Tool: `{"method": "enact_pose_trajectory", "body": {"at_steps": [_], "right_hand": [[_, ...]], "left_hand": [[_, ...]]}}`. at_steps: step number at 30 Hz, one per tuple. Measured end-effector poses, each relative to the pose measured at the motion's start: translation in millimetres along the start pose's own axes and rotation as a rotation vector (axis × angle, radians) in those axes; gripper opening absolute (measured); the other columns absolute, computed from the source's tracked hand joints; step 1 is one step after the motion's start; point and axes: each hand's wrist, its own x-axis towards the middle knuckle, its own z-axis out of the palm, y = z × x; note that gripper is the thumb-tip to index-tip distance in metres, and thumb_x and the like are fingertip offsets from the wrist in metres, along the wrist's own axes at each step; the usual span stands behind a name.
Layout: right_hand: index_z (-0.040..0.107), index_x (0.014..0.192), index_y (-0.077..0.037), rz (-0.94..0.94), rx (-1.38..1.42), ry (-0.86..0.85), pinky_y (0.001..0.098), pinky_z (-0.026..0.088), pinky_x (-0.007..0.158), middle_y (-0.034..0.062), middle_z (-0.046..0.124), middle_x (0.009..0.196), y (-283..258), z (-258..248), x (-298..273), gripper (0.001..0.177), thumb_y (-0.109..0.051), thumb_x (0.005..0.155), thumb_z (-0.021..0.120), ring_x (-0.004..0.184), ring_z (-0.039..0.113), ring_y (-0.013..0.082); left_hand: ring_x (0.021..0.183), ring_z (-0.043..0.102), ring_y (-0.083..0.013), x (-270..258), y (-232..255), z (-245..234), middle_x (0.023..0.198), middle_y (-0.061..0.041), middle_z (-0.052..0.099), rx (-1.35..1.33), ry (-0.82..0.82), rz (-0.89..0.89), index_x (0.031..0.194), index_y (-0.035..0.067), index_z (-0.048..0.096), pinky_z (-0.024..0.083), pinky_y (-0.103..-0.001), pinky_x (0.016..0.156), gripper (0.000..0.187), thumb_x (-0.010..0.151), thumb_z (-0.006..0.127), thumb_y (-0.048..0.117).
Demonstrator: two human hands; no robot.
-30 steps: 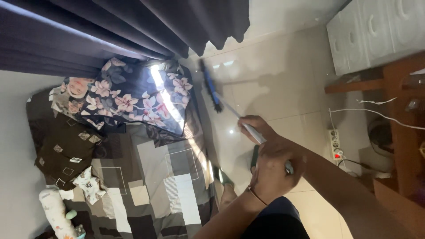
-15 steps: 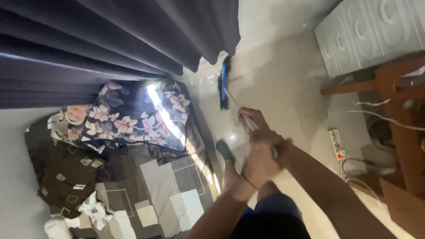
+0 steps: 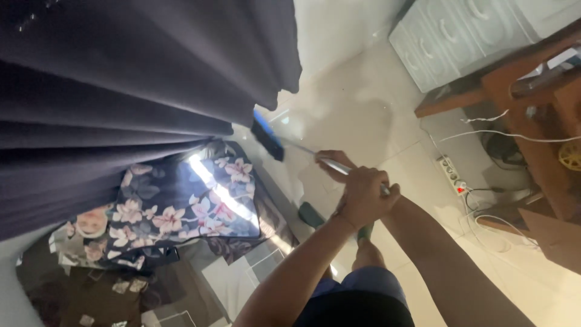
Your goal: The person is sweeping the tiled floor with a broom, collecting dust into a pile near a pink dustpan.
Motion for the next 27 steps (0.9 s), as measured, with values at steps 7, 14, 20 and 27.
{"method": "enact_pose_trajectory", "body": {"at_steps": [7, 14, 20, 27], "right_hand": [[0.066, 0.104, 0.004, 0.549, -0.429, 0.257, 0.0314, 0.058, 0.077, 0.01, 0.07, 0.086, -19.4, -66.7, -63.2, 0.015, -0.007, 0.103, 0.058, 0.082, 0.071, 0.0206], [0.065, 0.103, 0.003, 0.371, -0.134, 0.455, 0.032, 0.063, 0.089, 0.0096, 0.069, 0.094, -48.9, -95.5, -51.6, 0.013, -0.004, 0.104, 0.054, 0.091, 0.072, 0.0155], [0.067, 0.106, 0.003, 0.399, -0.133, 0.56, 0.0317, 0.056, 0.084, 0.0107, 0.07, 0.094, 57.3, -167.5, -46.3, 0.013, -0.005, 0.104, 0.057, 0.088, 0.065, 0.0166], [0.064, 0.104, 0.003, 0.377, 0.098, 0.883, 0.0341, 0.063, 0.083, 0.01, 0.07, 0.092, 15.0, -216.7, -64.1, 0.015, -0.007, 0.101, 0.054, 0.086, 0.071, 0.0184]], "left_hand": [[0.057, 0.065, -0.0288, -8.5, 13.9, 80.6, 0.06, -0.01, 0.063, -0.096, -0.323, 0.244, 0.061, 0.011, 0.064, 0.05, -0.047, 0.074, 0.031, 0.086, 0.064, 0.03], [0.055, 0.063, -0.0293, 15.0, 72.2, 77.0, 0.054, -0.011, 0.06, -0.095, -0.442, 0.214, 0.06, 0.009, 0.061, 0.051, -0.04, 0.071, 0.036, 0.083, 0.062, 0.037], [0.058, 0.065, -0.0326, 77.2, 23.5, 148.7, 0.053, -0.011, 0.063, 0.031, -0.437, 0.37, 0.055, 0.009, 0.065, 0.049, -0.05, 0.072, 0.035, 0.067, 0.069, 0.041], [0.064, 0.068, -0.0337, 115.0, 98.7, 159.3, 0.057, -0.013, 0.064, 0.038, -0.674, 0.35, 0.057, 0.008, 0.067, 0.053, -0.046, 0.076, 0.032, 0.066, 0.069, 0.039]]}}
